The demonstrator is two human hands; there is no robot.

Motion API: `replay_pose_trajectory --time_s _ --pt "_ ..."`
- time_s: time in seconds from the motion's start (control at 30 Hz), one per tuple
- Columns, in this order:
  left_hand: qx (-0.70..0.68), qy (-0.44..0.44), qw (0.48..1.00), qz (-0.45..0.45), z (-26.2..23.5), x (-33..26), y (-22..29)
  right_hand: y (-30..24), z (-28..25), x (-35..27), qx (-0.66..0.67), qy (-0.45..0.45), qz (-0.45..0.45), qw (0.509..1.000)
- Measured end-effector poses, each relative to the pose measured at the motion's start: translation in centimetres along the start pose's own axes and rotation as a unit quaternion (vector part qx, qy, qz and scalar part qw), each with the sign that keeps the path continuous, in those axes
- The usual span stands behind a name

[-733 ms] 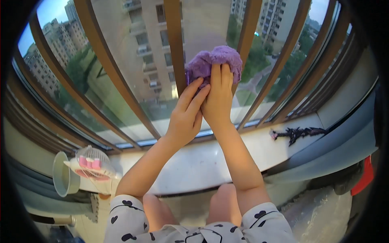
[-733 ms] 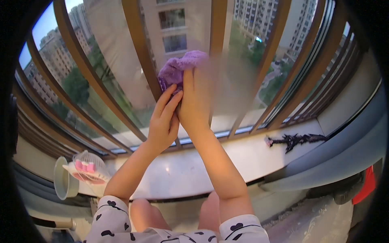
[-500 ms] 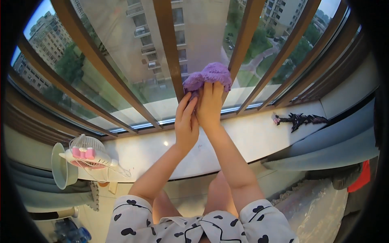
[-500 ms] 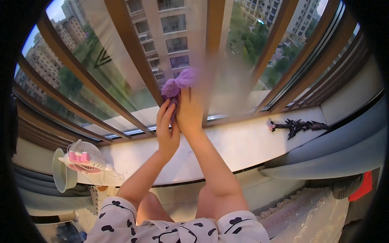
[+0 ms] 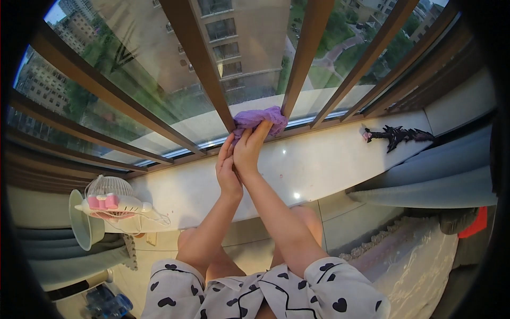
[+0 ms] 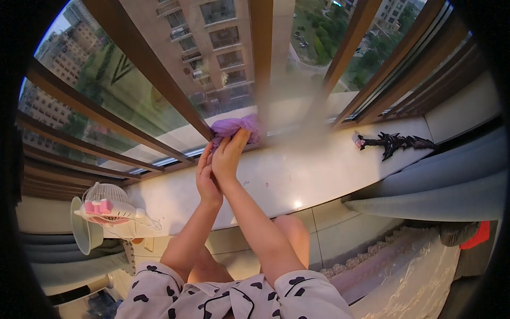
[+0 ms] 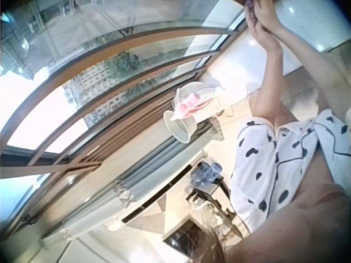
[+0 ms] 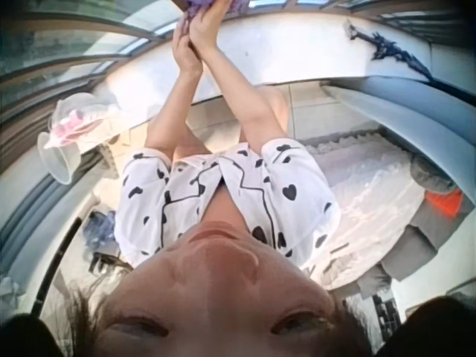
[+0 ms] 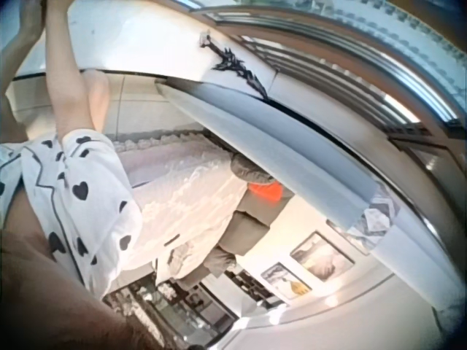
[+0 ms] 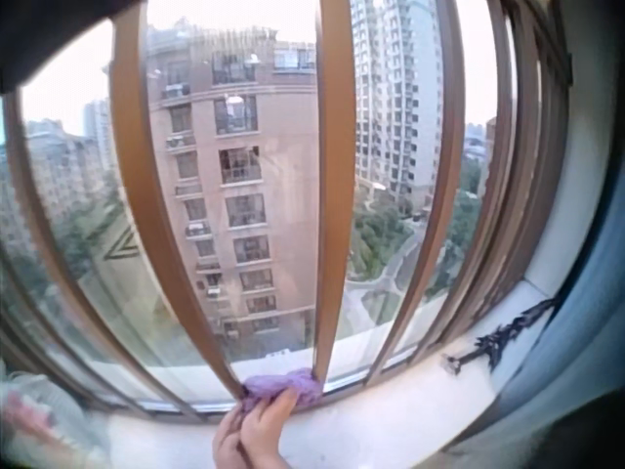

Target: The person wipes glass panes and frames with a cloth, wringing the cloth in a basin of water several times.

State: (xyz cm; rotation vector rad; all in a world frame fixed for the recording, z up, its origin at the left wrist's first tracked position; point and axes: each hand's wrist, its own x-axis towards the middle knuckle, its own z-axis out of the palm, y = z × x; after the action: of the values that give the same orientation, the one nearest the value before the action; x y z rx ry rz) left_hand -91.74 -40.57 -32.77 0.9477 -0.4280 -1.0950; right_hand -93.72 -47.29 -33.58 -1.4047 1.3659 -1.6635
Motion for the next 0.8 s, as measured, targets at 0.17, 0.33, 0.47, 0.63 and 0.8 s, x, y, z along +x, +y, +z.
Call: replay_pose_trajectory --time_s 0.17,0.33,0.47,0.63,0.8 --pt "-0.035 -0.018 0.999 -0.028 -0.7 0.1 -0.6 3.5 1.1 -0.8 0.105 0.055 0.192 0.974" --pt "0.116 -0.03 0.99 -0.073 -1.8 1.1 -2.2 7.8 1.3 -1.9 0.026 0.083 0.197 0.977" --pt "0.172 -0.057 0.982 -0.046 -2.4 1.4 -1.8 5.9 0.1 -0.5 0.171 0.048 0.31 0.934" --pt "0.139 -0.069 0.987 -0.042 -0.5 -0.3 -0.1 -0.1 -1.2 1.6 0.32 0.013 0.322 0.891" --pt "0.094 -0.042 0.994 -0.036 -1.3 -0.1 0.5 -3.2 -0.9 0.7 0.139 -0.051 0.096 0.984"
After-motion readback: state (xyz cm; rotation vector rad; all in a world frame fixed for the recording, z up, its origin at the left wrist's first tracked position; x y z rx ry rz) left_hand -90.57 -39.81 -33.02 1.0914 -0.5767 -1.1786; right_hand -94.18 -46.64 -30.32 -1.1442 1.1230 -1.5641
